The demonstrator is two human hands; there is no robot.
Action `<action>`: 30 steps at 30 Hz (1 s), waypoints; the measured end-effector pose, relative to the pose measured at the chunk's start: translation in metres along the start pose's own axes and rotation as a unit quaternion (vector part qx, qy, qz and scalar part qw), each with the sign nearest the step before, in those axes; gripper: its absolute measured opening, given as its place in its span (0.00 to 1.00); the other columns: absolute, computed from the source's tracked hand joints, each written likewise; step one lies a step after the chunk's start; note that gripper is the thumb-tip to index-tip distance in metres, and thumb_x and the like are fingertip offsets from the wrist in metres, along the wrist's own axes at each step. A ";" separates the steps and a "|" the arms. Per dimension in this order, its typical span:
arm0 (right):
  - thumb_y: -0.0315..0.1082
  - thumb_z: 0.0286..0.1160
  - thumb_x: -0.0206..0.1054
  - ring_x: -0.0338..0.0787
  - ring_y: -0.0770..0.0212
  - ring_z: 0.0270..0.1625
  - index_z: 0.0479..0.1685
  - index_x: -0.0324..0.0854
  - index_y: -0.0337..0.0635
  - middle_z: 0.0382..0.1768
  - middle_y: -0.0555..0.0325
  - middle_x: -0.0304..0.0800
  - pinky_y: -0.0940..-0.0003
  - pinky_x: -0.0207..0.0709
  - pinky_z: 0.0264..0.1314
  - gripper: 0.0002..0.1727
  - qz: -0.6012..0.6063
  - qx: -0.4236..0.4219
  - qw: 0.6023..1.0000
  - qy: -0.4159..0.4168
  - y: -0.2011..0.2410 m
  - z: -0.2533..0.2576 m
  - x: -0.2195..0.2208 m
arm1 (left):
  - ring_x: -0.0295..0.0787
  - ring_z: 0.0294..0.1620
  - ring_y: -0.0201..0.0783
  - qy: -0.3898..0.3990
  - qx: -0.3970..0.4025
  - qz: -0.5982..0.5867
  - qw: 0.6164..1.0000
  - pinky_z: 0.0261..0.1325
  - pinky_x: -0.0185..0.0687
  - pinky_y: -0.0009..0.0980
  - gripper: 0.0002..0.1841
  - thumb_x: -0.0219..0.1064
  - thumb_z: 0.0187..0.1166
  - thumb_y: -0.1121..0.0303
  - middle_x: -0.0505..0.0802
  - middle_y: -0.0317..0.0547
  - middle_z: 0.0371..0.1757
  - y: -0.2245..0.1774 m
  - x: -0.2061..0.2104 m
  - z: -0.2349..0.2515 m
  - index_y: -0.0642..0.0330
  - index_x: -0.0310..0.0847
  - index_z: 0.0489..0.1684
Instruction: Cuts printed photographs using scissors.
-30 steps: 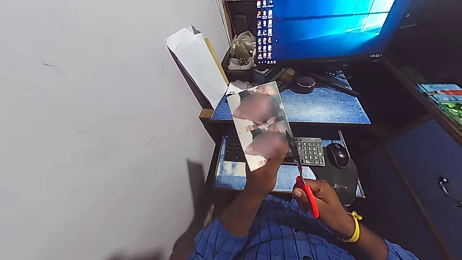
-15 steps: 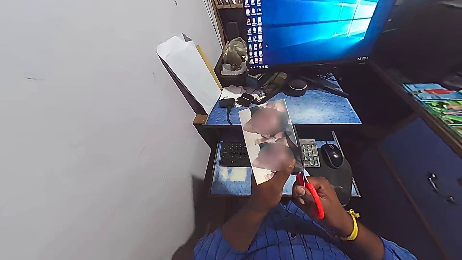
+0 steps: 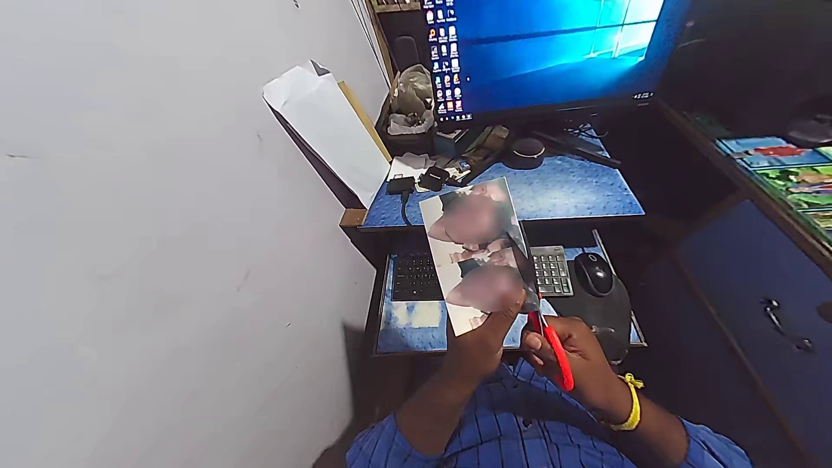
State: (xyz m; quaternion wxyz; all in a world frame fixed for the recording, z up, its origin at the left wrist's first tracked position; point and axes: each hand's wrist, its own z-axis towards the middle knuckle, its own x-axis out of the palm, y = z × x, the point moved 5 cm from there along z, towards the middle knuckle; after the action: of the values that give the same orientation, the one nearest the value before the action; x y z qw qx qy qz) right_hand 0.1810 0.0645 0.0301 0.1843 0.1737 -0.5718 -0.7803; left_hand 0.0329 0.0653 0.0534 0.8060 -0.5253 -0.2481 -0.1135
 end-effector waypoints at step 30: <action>0.60 0.84 0.60 0.82 0.81 0.24 0.33 0.84 0.50 0.21 0.73 0.84 0.84 0.78 0.28 0.24 0.040 -0.035 0.998 -0.037 0.012 0.000 -0.002 | 0.94 0.40 0.31 0.131 -0.103 -0.051 0.985 0.51 0.92 0.30 0.10 0.74 0.75 0.72 0.96 0.41 0.42 0.019 0.004 -0.030 0.59 0.86 0.51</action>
State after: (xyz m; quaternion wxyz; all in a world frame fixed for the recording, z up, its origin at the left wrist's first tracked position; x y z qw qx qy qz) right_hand 0.1842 0.0623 0.0413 0.2000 0.1150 -0.5572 -0.7977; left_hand 0.0530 0.0467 0.0303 0.7662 -0.5727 -0.1539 -0.2474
